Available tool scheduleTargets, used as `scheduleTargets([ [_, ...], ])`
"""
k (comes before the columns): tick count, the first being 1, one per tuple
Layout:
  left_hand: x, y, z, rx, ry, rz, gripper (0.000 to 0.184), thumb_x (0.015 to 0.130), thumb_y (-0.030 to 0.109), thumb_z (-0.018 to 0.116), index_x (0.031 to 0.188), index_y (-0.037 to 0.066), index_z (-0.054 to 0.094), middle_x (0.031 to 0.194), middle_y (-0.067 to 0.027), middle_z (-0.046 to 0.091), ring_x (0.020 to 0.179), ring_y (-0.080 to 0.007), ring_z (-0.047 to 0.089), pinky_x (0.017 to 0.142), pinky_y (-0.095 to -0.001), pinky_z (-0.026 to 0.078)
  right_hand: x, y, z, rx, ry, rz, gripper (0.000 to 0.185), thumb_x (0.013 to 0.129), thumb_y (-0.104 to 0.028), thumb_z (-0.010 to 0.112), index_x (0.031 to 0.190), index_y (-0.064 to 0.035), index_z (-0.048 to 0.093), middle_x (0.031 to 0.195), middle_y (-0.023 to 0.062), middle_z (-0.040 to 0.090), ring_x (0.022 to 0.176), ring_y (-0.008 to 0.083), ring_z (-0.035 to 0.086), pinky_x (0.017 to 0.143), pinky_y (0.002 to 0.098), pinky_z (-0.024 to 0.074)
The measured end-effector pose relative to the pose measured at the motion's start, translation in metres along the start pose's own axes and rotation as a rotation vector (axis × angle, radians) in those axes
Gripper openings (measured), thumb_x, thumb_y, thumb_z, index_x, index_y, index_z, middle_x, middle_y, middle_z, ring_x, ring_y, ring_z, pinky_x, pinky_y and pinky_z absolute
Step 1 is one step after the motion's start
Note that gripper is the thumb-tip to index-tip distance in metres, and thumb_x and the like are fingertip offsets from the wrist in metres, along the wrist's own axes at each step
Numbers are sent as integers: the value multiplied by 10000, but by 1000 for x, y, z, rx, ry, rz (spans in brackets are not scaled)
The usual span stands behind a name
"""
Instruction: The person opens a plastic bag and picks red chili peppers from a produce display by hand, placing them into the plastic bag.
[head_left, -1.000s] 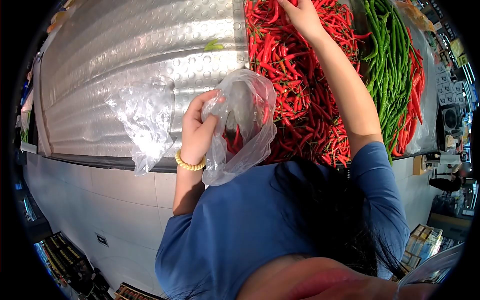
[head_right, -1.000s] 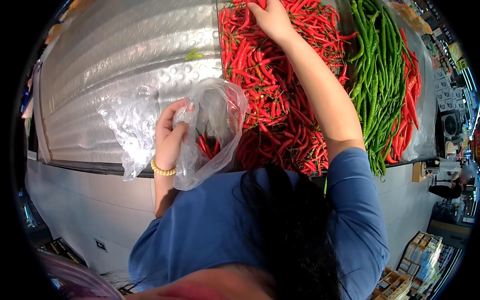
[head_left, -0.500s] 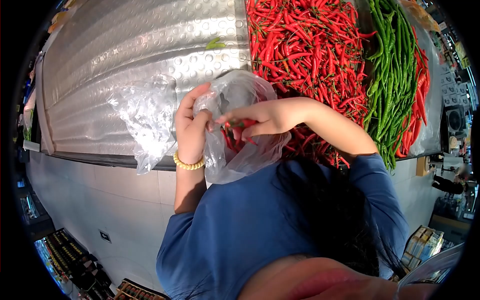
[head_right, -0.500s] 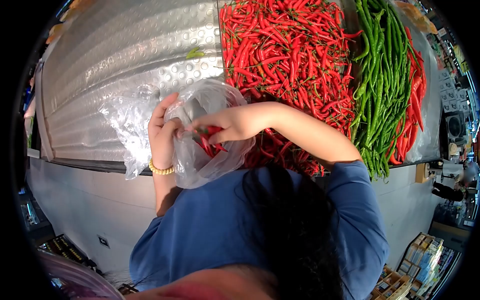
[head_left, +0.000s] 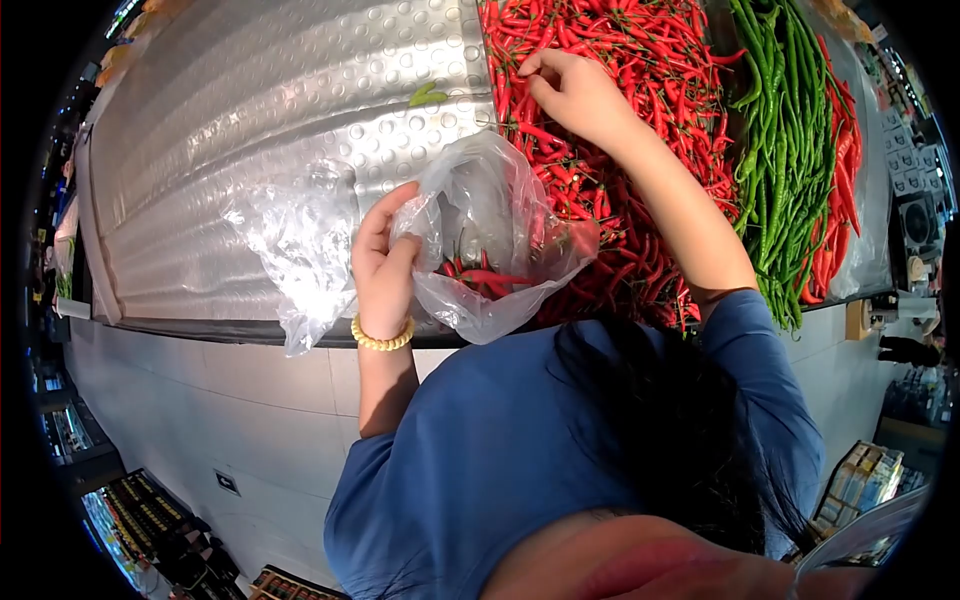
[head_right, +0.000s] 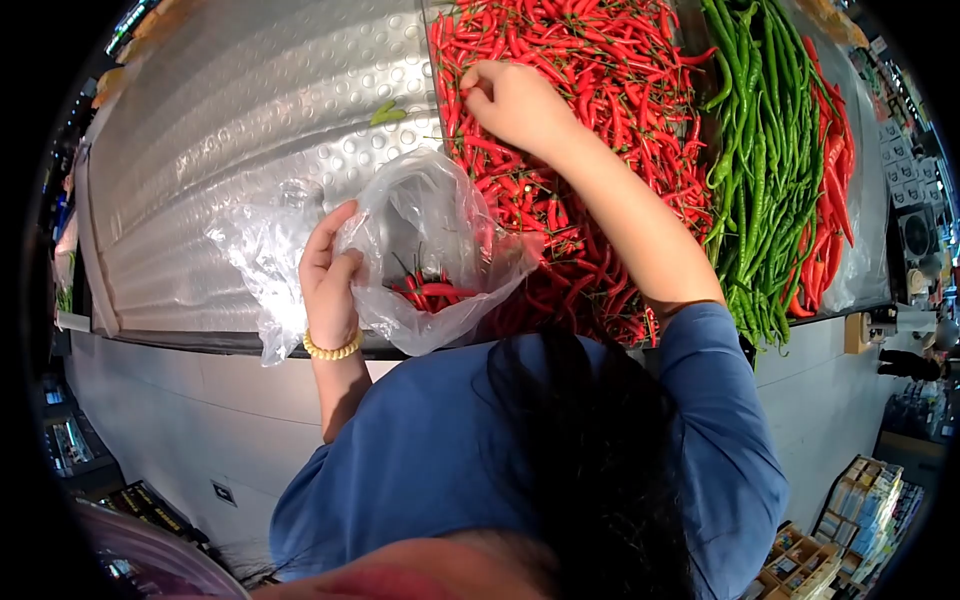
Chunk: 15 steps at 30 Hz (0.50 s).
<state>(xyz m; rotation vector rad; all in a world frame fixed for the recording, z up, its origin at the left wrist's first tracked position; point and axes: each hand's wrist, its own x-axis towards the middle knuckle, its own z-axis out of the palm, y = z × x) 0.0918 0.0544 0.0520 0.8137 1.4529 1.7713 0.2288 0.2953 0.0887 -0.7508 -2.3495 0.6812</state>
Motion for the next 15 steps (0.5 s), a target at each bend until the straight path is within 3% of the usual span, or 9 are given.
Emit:
scheduleTargets([
  [2, -1, 0, 1, -8, -2, 3, 497, 726, -92, 407, 1207, -16, 506, 1117, -46, 559, 605, -22, 443, 522, -169, 356, 1, 22, -3, -356, -147, -51, 212, 781, -130, 528, 967, -46, 588, 773, 112, 631, 773, 277, 616, 654, 383, 485],
  [5, -1, -3, 3, -3, -13, 7, 493, 728, -90, 408, 1205, -18, 507, 1126, -45, 557, 614, -23, 445, 530, -169, 359, -5, 27, 4, -405, -90, -220, 278, 764, -116, 532, 1035, -64, 566, 879, 111, 631, 847, 292, 608, 687, 401, 484],
  [11, -3, -4, -2, 39, -5, 21, 492, 730, -89, 410, 1205, -10, 510, 1128, -44, 557, 621, -25, 445, 539, -172, 359, -14, 11, -17, -84, -295, -108, 348, 730, -59, 525, 1072, -76, 590, 954, 121, 590, 876, 276, 585, 770, 349, 471],
  [14, -3, -8, -8, 67, 48, 39, 493, 732, -87, 409, 1208, -6, 508, 1142, -54, 552, 614, -29, 435, 541, -175, 354, -13, 32, -45, -65, 172, -334, 309, 717, -47, 531, 1013, -67, 613, 942, 118, 582, 914, 271, 561, 821, 350, 449],
  [15, -5, -5, -7, 42, 51, 16, 491, 728, -99, 405, 1198, -4, 515, 1137, -56, 555, 678, -33, 465, 559, -169, 364, -6, 50, -61, -275, 401, -411, 288, 722, -61, 550, 1001, -65, 622, 967, 119, 583, 958, 282, 548, 867, 366, 430],
])
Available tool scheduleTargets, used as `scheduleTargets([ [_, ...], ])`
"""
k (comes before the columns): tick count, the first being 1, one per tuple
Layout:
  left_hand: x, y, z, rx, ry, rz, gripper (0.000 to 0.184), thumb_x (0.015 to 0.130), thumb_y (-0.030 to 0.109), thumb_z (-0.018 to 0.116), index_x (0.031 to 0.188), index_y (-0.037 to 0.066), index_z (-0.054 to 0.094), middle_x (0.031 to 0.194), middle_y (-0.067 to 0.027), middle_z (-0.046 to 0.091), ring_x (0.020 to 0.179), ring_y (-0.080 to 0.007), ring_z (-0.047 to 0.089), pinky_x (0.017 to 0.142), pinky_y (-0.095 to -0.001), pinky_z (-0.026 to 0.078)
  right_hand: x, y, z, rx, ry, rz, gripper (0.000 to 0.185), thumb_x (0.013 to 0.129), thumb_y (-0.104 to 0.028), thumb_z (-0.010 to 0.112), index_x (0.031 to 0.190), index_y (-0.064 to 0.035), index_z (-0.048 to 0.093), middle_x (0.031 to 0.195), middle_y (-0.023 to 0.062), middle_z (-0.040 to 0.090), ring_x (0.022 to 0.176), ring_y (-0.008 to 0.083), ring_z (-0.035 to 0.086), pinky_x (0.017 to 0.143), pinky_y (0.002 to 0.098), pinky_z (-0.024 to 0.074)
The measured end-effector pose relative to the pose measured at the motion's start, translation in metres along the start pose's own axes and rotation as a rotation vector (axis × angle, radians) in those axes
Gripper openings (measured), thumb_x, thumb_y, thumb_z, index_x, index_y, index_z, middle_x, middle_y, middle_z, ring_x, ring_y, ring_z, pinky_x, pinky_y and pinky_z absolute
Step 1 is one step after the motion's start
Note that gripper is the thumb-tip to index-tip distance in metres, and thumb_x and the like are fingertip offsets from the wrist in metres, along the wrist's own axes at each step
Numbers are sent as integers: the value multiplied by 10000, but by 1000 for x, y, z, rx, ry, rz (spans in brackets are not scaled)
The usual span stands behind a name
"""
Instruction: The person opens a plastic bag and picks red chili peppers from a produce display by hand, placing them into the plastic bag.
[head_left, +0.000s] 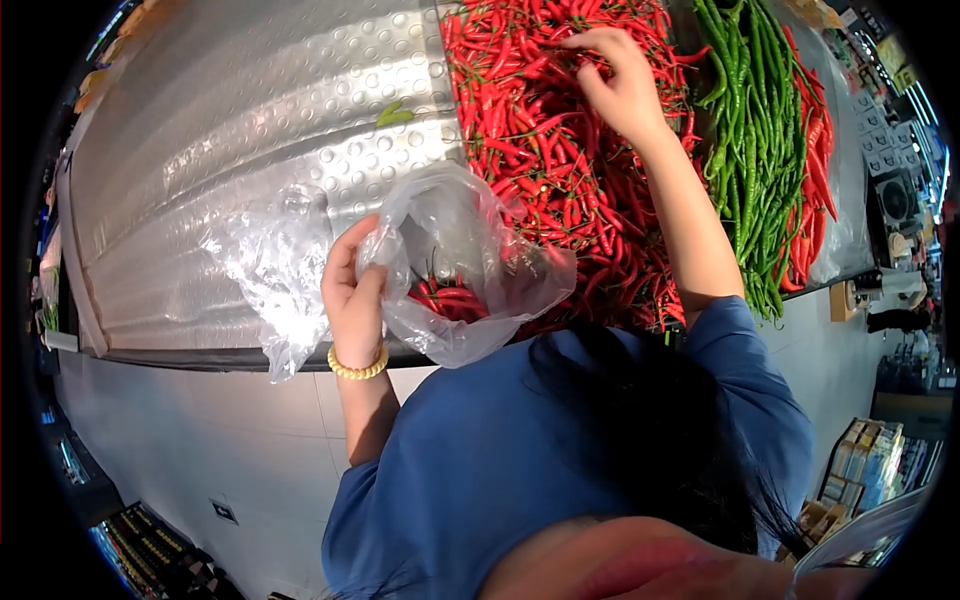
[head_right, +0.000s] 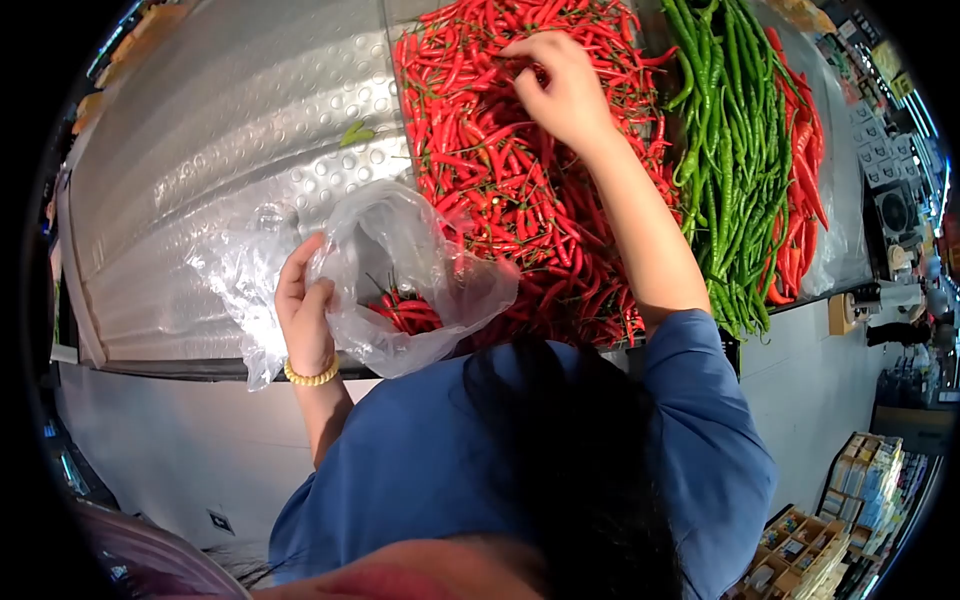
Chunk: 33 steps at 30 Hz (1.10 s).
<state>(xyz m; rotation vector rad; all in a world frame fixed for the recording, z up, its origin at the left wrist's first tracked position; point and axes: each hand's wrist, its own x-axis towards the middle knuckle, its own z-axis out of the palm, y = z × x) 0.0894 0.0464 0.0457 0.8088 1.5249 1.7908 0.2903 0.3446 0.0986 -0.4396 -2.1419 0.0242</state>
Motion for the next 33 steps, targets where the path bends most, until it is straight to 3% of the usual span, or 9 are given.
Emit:
scheduleTargets([
  [3, -1, -1, -3, -22, -18, -46, 486, 726, -106, 402, 1186, -2, 522, 1123, -59, 558, 705, -39, 481, 557, -167, 367, -5, 91, -13, -425, 265, 422, 514, 795, -378, 595, 1230, -124, 497, 1308, 189, 403, 1208, 356, 388, 996, 407, 343],
  [5, -2, -4, 0, -18, -30, -64, 483, 727, -102, 403, 1185, -3, 521, 1112, -60, 560, 677, -40, 470, 547, -171, 365, -20, 163, -1, -369, 54, 791, 676, 792, -529, 554, 1334, -159, 393, 1391, 171, 329, 1284, 353, 313, 1038, 443, 285],
  [7, 0, -7, 4, -14, -28, -70, 481, 727, -99, 404, 1184, -4, 520, 1100, -59, 561, 658, -42, 461, 544, -175, 368, -19, 150, 10, -253, -102, 847, 777, 768, -623, 521, 1376, -177, 334, 1416, 152, 307, 1317, 353, 256, 1049, 504, 230],
  [13, 6, -11, 15, 41, -52, -67, 475, 730, -85, 410, 1187, -5, 515, 1105, -52, 568, 613, -32, 442, 535, -168, 353, -8, 34, 6, -343, -266, 443, 615, 792, -428, 587, 1326, -197, 388, 1315, 151, 432, 1224, 328, 381, 1026, 590, 195],
  [14, 8, -10, 16, 51, -55, -68, 475, 730, -85, 410, 1187, -7, 514, 1106, -51, 567, 612, -32, 441, 534, -168, 352, -12, 44, 11, -42, -243, 307, 585, 804, -317, 595, 1326, -163, 382, 1306, 132, 444, 1216, 320, 401, 1040, 581, 186],
  [18, 8, -1, 21, 71, -24, -61, 474, 731, -89, 407, 1187, -13, 511, 1113, -53, 563, 608, -33, 437, 532, -169, 349, -6, 31, -6, -40, -362, 27, 355, 806, -234, 574, 1128, -83, 586, 1161, 140, 562, 1112, 294, 514, 978, 380, 386],
  [23, 3, -7, 16, 66, 2, -62, 477, 731, -92, 404, 1188, -10, 511, 1126, -59, 556, 618, -34, 440, 533, -169, 349, 24, 105, -33, -218, -32, 427, 311, 774, -165, 538, 1050, -42, 614, 1030, 185, 612, 992, 307, 580, 880, 358, 449],
  [25, 0, -10, 14, 73, 11, -67, 477, 731, -92, 405, 1189, -6, 513, 1129, -62, 554, 623, -36, 442, 536, -169, 352, 18, 138, -28, -13, -216, 556, 314, 770, -174, 543, 1042, -34, 614, 987, 192, 627, 944, 315, 597, 863, 367, 456],
  [33, -7, -8, 13, 85, -6, -66, 467, 735, -84, 412, 1180, 1, 522, 1125, -77, 555, 643, -38, 452, 545, -170, 361, -22, 130, -35, -93, -202, 476, 313, 795, -243, 625, 1050, -62, 626, 946, 179, 576, 982, 311, 553, 875, 367, 447],
])
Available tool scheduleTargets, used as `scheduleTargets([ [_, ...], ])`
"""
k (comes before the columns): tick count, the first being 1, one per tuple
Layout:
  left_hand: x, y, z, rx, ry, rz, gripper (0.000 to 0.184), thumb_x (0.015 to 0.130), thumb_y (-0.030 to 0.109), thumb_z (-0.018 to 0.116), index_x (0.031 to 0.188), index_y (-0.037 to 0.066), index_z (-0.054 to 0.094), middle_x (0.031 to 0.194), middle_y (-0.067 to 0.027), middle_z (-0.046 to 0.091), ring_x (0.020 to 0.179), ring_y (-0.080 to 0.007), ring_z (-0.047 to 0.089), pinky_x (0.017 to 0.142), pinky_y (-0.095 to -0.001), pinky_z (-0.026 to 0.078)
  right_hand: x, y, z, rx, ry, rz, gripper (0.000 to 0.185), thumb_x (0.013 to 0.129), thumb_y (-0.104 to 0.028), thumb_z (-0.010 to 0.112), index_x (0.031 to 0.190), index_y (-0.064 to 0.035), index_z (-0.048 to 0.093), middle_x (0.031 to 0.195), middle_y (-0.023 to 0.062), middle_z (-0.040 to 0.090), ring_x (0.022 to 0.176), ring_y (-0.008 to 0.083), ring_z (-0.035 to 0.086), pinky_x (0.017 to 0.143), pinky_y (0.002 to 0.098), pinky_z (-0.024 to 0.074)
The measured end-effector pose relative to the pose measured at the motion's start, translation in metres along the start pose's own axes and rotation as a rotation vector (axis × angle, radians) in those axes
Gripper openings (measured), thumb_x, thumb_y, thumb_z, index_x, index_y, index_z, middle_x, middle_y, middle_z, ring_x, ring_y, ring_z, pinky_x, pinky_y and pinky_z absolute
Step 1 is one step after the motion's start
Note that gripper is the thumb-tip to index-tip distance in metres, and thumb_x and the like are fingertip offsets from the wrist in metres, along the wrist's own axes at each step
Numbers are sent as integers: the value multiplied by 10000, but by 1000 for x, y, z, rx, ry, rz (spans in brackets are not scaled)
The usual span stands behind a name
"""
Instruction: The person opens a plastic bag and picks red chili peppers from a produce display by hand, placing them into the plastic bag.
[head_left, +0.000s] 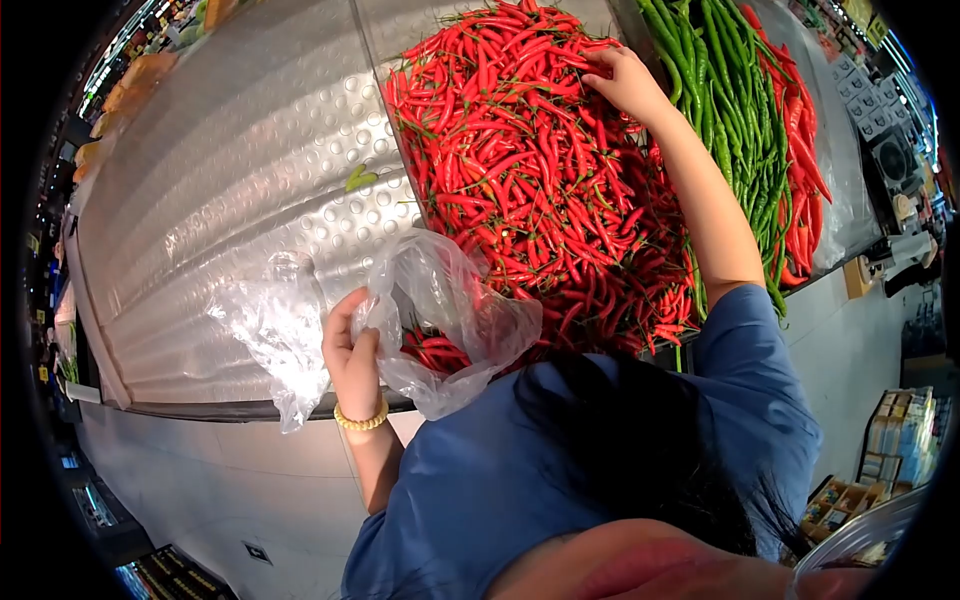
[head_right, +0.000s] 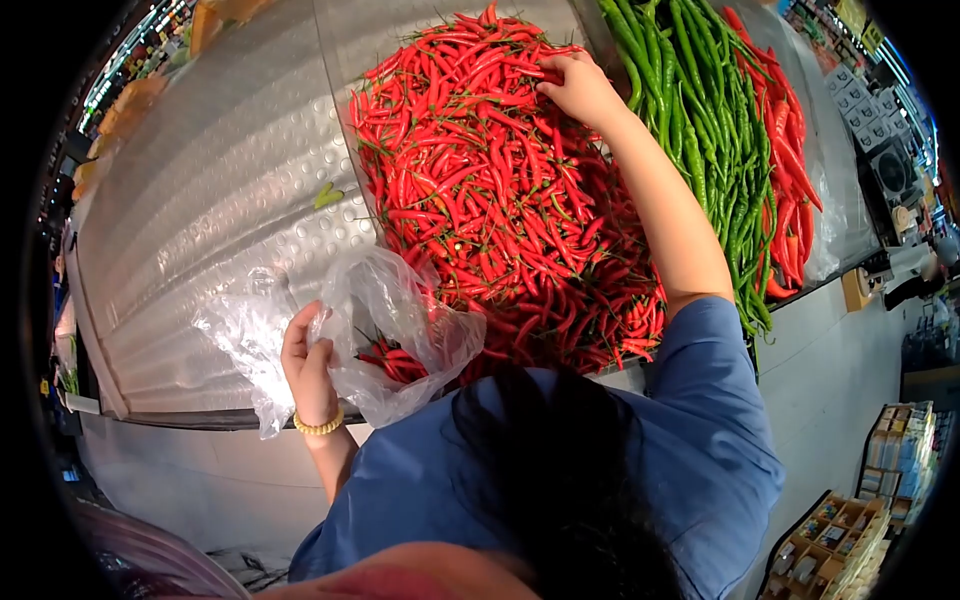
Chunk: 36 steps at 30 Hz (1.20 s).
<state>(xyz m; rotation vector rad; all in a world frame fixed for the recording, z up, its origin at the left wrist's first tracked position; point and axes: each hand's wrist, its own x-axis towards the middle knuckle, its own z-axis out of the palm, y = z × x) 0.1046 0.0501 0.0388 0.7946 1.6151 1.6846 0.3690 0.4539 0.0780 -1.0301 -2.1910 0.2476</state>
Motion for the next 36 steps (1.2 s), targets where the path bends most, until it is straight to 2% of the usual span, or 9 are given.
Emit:
scheduleTargets([
  [4, -1, 2, 5, 19, -5, -12, 455, 737, -80, 414, 1170, 2, 527, 1116, -61, 556, 665, -34, 454, 554, -169, 362, -10, -20, -12, -366, -24, 22, 248, 786, -258, 622, 977, -102, 636, 951, 134, 587, 918, 314, 582, 815, 385, 479],
  [10, -1, 7, 6, 38, -29, -10, 440, 738, -83, 420, 1154, 2, 534, 1103, -44, 558, 700, -36, 466, 573, -167, 365, -13, -35, -24, -346, -199, 37, 187, 809, -194, 555, 969, -95, 557, 849, 127, 640, 823, 317, 612, 702, 411, 481],
  [13, -1, 5, 2, 25, -9, -20, 434, 737, -103, 417, 1140, -1, 543, 1107, -48, 558, 809, -53, 504, 624, -169, 381, -9, -34, -39, -26, -124, 130, 215, 798, -171, 514, 974, -83, 600, 839, 141, 648, 799, 295, 624, 730, 378, 483],
  [16, -2, 4, -1, 17, -36, -33, 429, 737, -102, 419, 1135, -3, 547, 1099, -47, 560, 832, -55, 507, 638, -170, 387, 5, -29, -40, 195, 14, 8, 310, 798, -211, 534, 1054, -60, 624, 869, 154, 656, 816, 251, 635, 766, 339, 477],
  [19, 1, -2, -1, 20, -36, -1, 432, 734, -103, 419, 1134, -5, 548, 1084, -40, 562, 785, -45, 501, 626, -164, 380, 21, -42, -28, 115, -91, 54, 334, 812, -275, 552, 1057, -64, 636, 864, 156, 656, 815, 244, 635, 764, 345, 478],
  [22, 4, 2, 1, 15, -91, -1, 441, 731, -105, 416, 1140, -6, 547, 1065, -32, 564, 760, -37, 495, 621, -160, 375, 33, -43, -7, -242, -205, 94, 336, 828, -364, 578, 894, -42, 649, 841, 160, 652, 822, 309, 625, 750, 387, 484],
  [31, 5, 0, -5, 26, -98, 23, 431, 730, -83, 408, 1124, 20, 550, 1048, -23, 565, 627, -28, 425, 548, -172, 344, 46, -47, -19, -409, -85, -72, 106, 829, -111, 508, 913, -49, 490, 846, 201, 619, 844, 406, 576, 710, 479, 455],
  [34, 6, -4, -10, 4, -91, 15, 415, 744, -93, 396, 1117, 0, 553, 1006, -7, 568, 619, -13, 424, 545, -163, 341, 40, -38, -41, -486, -67, 20, 196, 835, -52, 444, 1027, -11, 449, 890, 246, 620, 848, 403, 602, 718, 466, 474],
  [36, 7, -5, -12, -8, -90, -5, 415, 744, -92, 396, 1117, 2, 551, 999, -3, 568, 618, -14, 424, 546, -164, 342, 37, -37, -45, -461, -225, 177, 427, 789, -20, 539, 1192, 1, 399, 1001, 249, 606, 955, 363, 595, 802, 423, 471],
])
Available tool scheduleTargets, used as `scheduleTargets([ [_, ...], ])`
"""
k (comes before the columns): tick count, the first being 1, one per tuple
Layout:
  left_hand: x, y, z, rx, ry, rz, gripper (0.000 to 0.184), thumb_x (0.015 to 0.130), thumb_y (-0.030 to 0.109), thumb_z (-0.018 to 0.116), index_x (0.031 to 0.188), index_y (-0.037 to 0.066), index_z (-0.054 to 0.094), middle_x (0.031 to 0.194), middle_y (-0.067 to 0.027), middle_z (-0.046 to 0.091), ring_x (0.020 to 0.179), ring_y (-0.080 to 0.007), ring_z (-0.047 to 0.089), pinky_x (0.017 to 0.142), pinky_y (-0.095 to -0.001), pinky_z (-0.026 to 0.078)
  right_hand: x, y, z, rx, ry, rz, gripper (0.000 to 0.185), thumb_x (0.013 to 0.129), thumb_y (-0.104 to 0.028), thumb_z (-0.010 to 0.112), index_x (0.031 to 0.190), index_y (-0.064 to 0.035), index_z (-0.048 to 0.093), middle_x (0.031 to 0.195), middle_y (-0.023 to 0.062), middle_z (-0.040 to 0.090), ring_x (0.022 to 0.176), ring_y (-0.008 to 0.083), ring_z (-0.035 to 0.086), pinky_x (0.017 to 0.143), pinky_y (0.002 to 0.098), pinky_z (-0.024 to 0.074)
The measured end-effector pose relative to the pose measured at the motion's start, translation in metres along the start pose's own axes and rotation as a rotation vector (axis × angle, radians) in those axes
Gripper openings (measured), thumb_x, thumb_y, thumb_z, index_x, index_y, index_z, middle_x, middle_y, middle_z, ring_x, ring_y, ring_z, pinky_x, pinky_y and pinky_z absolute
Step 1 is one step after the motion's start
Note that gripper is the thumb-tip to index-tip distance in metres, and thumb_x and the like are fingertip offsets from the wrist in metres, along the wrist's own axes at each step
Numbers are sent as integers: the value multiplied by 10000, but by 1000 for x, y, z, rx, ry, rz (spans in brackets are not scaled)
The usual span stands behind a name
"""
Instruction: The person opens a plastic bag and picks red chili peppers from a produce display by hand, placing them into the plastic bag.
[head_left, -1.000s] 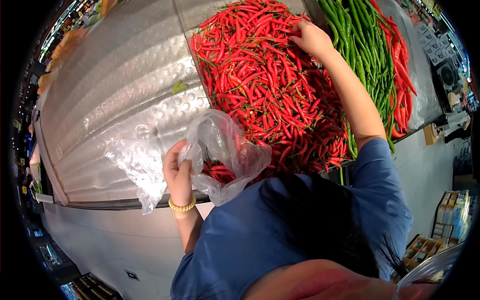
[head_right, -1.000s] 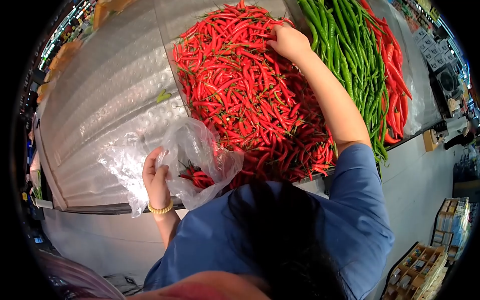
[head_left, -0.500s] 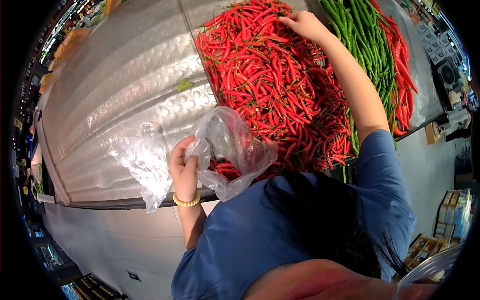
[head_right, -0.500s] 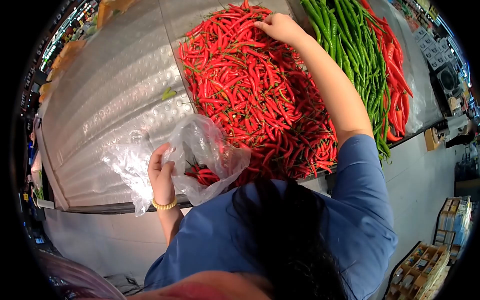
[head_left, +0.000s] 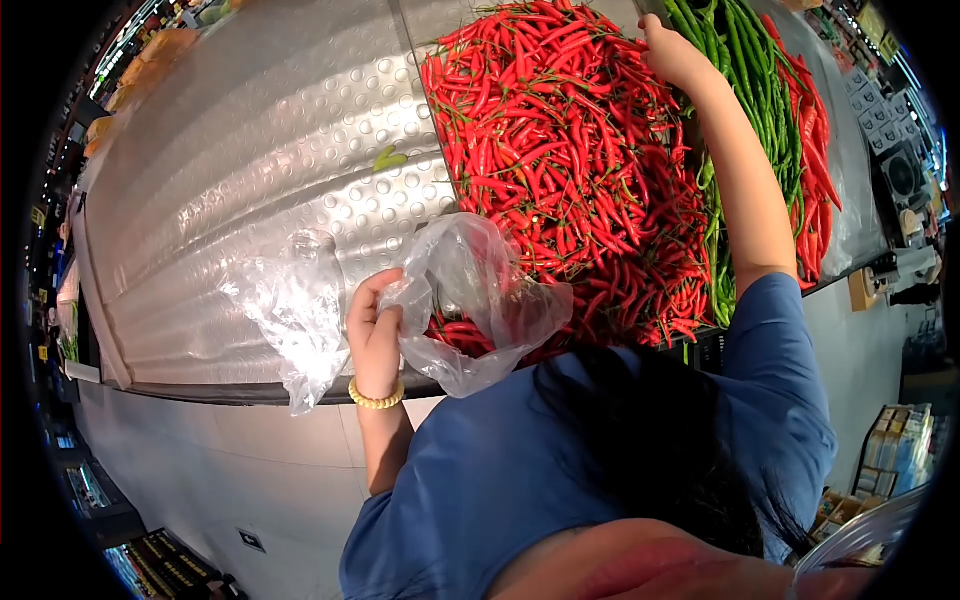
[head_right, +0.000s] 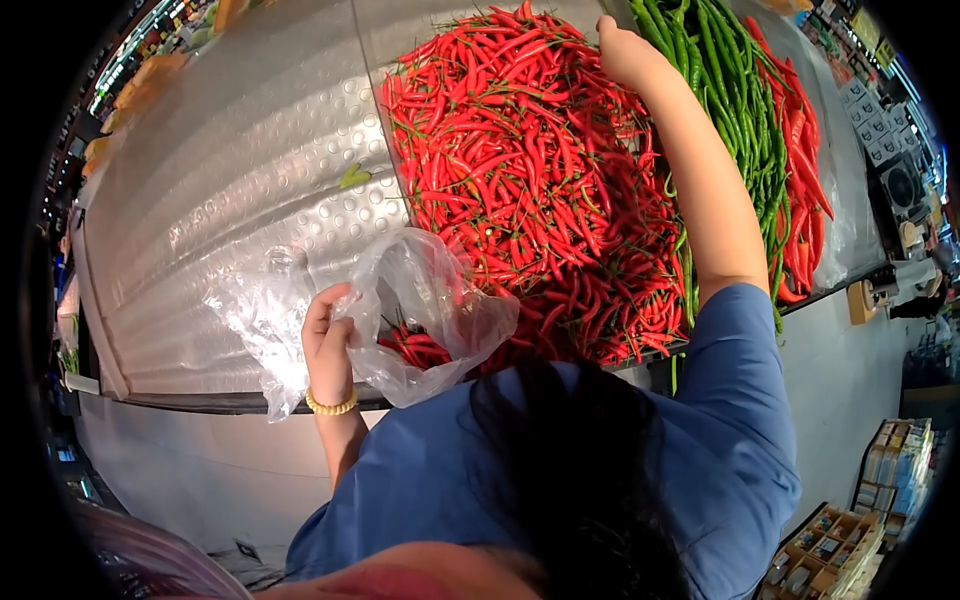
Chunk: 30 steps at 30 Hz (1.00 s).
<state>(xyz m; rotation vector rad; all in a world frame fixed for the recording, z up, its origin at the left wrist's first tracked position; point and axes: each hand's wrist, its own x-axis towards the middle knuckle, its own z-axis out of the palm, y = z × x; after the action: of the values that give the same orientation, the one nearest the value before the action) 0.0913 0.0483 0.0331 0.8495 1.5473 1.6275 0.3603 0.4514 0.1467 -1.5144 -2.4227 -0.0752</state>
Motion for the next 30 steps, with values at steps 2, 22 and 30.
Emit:
scheduleTargets([
  [2, 0, -2, 1, -11, -5, -10, 415, 744, -92, 396, 1118, 4, 550, 993, -1, 567, 616, -15, 422, 545, -163, 341, -4, -10, 5, 35, -214, -16, 516, 750, -26, 564, 1235, -6, 389, 1000, 247, 605, 974, 363, 587, 821, 409, 465],
  [22, 7, 10, 13, -46, -101, 20, 393, 764, -81, 402, 1120, 10, 541, 971, -6, 560, 654, -9, 437, 552, -160, 348, 30, -70, 44, 446, -65, 213, 570, 782, -519, 596, 599, 21, 583, 573, 104, 605, 546, 225, 598, 576, 345, 482],
  [30, 9, 5, 9, -85, -120, 18, 400, 761, -89, 398, 1119, 19, 538, 998, -11, 565, 677, -14, 447, 565, -160, 351, 50, -84, 51, 615, -76, 371, 384, 764, -385, 644, 741, -1, 640, 638, 71, 610, 533, 164, 550, 510, 318, 439],
])
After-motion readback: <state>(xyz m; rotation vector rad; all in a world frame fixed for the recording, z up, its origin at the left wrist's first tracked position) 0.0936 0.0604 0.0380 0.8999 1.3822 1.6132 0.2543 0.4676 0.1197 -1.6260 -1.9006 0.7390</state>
